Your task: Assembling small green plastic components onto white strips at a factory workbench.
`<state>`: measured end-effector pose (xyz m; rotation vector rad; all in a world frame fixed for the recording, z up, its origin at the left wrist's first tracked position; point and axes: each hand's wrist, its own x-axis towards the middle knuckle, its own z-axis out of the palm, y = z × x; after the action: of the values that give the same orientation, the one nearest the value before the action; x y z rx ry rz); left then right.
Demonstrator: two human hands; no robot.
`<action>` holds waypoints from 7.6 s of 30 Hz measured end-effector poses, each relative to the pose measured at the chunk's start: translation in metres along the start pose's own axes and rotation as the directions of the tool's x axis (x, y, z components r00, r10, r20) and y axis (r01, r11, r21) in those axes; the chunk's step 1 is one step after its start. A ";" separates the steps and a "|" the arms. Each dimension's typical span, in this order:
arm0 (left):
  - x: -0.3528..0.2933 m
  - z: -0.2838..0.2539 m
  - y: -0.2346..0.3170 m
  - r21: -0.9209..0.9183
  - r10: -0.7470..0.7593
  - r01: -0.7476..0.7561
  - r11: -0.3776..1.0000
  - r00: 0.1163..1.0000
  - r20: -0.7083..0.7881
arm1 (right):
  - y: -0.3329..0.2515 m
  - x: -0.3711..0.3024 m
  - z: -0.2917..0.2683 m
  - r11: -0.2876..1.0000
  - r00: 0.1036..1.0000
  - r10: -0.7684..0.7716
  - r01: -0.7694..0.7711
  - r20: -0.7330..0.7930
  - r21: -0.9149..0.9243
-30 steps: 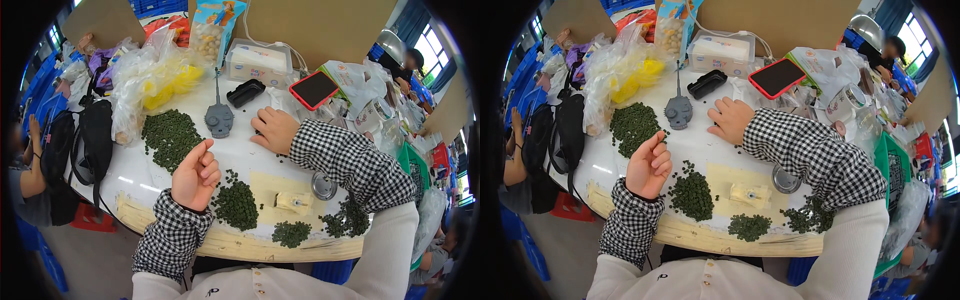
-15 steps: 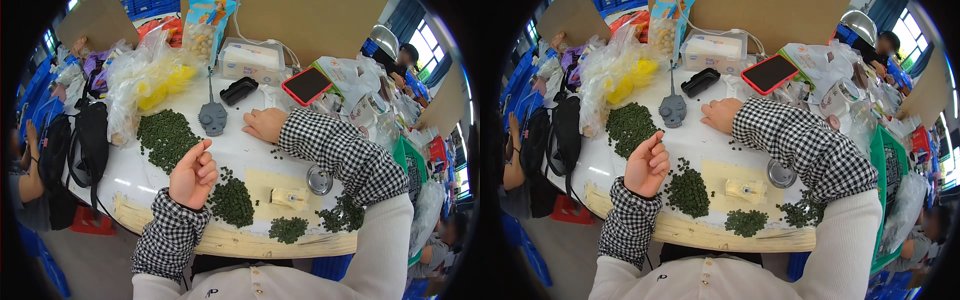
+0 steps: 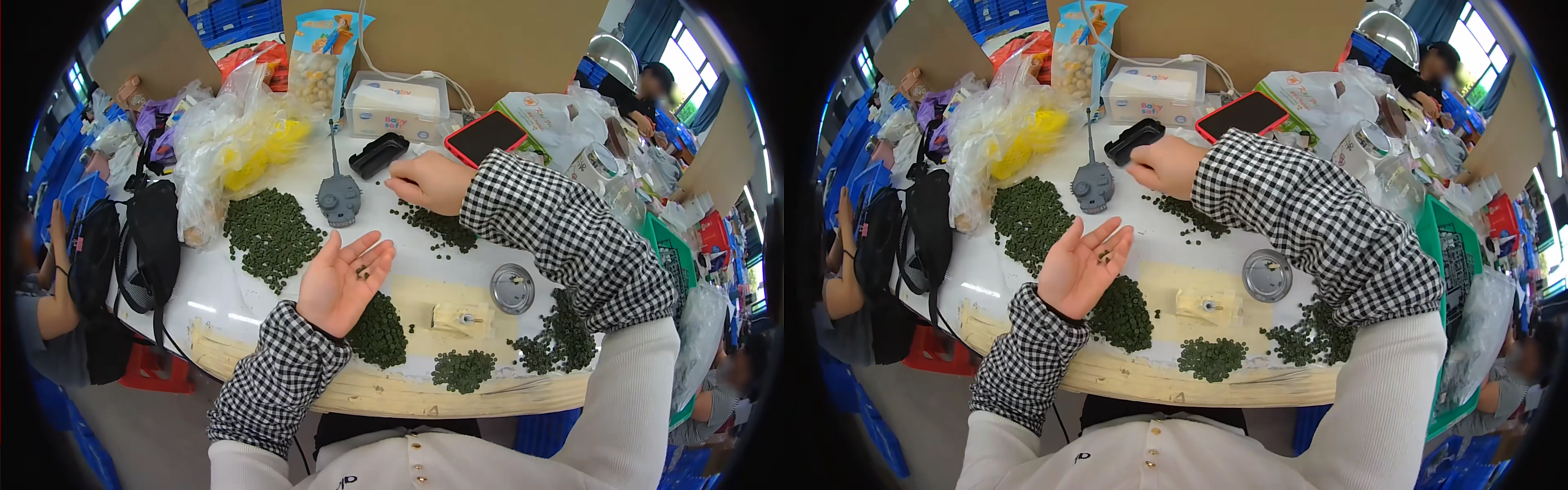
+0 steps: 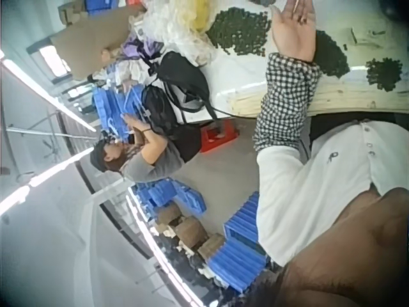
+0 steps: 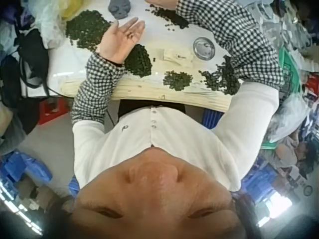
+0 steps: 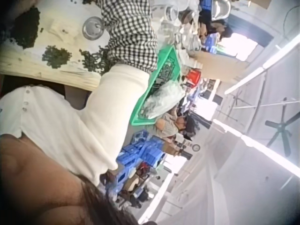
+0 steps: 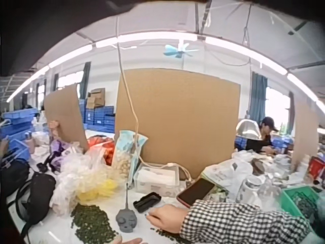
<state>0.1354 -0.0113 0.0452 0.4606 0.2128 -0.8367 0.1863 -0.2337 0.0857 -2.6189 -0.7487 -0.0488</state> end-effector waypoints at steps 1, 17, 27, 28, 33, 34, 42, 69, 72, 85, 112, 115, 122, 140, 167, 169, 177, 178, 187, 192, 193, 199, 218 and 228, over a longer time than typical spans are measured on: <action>0.001 0.006 -0.003 0.027 -0.025 0.024 0.999 0.998 0.049 | -0.016 0.000 -0.004 0.998 0.999 -0.025 0.027 -0.029 0.048; -0.044 0.010 -0.063 -0.345 0.026 0.133 0.929 0.908 0.419 | -0.134 -0.050 0.017 0.850 0.847 -0.492 0.417 -0.202 -0.323; -0.061 -0.012 -0.124 -0.246 -0.029 0.182 0.952 0.854 0.520 | -0.162 -0.106 0.030 0.928 0.904 -0.363 0.330 -0.225 -0.174; -0.061 -0.013 -0.129 -0.232 -0.039 0.185 0.955 0.853 0.520 | -0.166 -0.112 0.034 0.939 0.915 -0.340 0.317 -0.216 -0.133; -0.055 -0.016 -0.150 -0.155 -0.059 0.161 0.975 0.855 0.516 | -0.177 -0.131 0.039 0.974 0.967 -0.192 0.208 -0.166 0.086; -0.056 -0.018 -0.151 -0.135 -0.063 0.152 0.979 0.858 0.510 | -0.178 -0.131 0.039 0.971 0.970 -0.172 0.196 -0.170 0.136; -0.075 -0.016 -0.108 -0.041 -0.317 0.345 0.938 0.898 0.305 | -0.173 -0.114 0.019 0.832 0.986 0.042 0.055 -0.162 0.552; -0.084 -0.023 -0.112 -0.056 -0.367 0.372 0.927 0.927 0.074 | -0.178 -0.198 0.087 0.957 0.870 0.288 -0.257 -0.401 0.132; -0.082 -0.028 -0.117 -0.024 -0.391 0.394 0.919 0.917 0.083 | -0.176 -0.197 0.093 0.945 0.846 0.321 -0.257 -0.425 0.203; -0.083 -0.029 -0.110 0.156 -0.389 0.382 0.911 0.921 0.015 | -0.184 -0.203 0.070 0.908 0.720 0.402 -0.233 -0.566 0.349; -0.105 -0.055 -0.070 0.298 -0.100 0.094 0.950 0.995 0.007 | -0.171 -0.186 0.105 0.881 0.759 0.460 -0.456 -0.460 0.128; -0.110 -0.058 -0.072 0.293 -0.164 0.150 0.944 0.986 0.022 | -0.171 -0.176 0.107 0.847 0.788 0.488 -0.532 -0.376 -0.016; -0.110 -0.057 -0.076 0.304 -0.232 0.220 0.927 0.973 0.004 | -0.173 -0.169 0.109 0.810 0.795 0.535 -0.579 -0.287 -0.095; -0.103 -0.053 -0.077 0.300 -0.199 0.196 0.934 0.980 -0.019 | -0.171 -0.165 0.108 0.899 0.792 0.422 -0.428 -0.441 0.092; -0.091 -0.041 -0.099 0.407 -0.107 0.096 0.908 0.994 0.004 | -0.174 -0.188 0.107 0.351 0.688 0.705 -0.128 -0.173 0.927; -0.091 -0.040 -0.099 0.432 -0.105 0.096 0.897 0.994 -0.004 | -0.176 -0.188 0.106 0.368 0.678 0.713 -0.144 -0.179 0.919; -0.092 -0.040 -0.101 0.441 -0.065 0.065 0.895 0.998 -0.015 | -0.182 -0.183 0.106 0.497 0.645 0.715 -0.196 -0.271 0.845; -0.092 -0.040 -0.102 0.440 -0.048 0.047 0.897 0.999 -0.009 | -0.182 -0.183 0.107 0.526 0.642 0.707 -0.199 -0.295 0.827; -0.091 -0.042 -0.104 0.447 -0.020 0.023 0.894 1.000 -0.011 | -0.188 -0.179 0.104 0.656 0.619 0.674 -0.253 -0.402 0.711; -0.091 -0.041 -0.106 0.439 0.000 0.001 0.899 1.000 -0.001 | -0.186 -0.180 0.103 0.772 0.658 0.572 -0.231 -0.489 0.592; -0.091 -0.041 -0.105 0.415 -0.024 0.019 0.909 1.000 0.006 | -0.186 -0.180 0.102 0.808 0.673 0.531 -0.219 -0.516 0.547; -0.090 -0.037 -0.094 0.439 -0.189 0.125 0.890 0.977 0.104 | -0.176 -0.191 0.098 0.556 0.747 0.599 -0.130 -0.288 0.821; -0.090 -0.036 -0.090 0.831 -0.020 -0.098 0.547 0.991 0.130 | -0.178 -0.186 0.095 0.826 0.759 0.456 -0.168 -0.464 0.537; -0.089 -0.038 -0.092 0.848 0.014 -0.155 0.506 0.985 0.172 | -0.176 -0.188 0.100 0.793 0.768 0.466 -0.143 -0.439 0.592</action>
<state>0.0074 0.0129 0.0151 1.3560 -0.4132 -0.8318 -0.0725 -0.1526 0.0345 -1.9846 -0.0627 -0.4420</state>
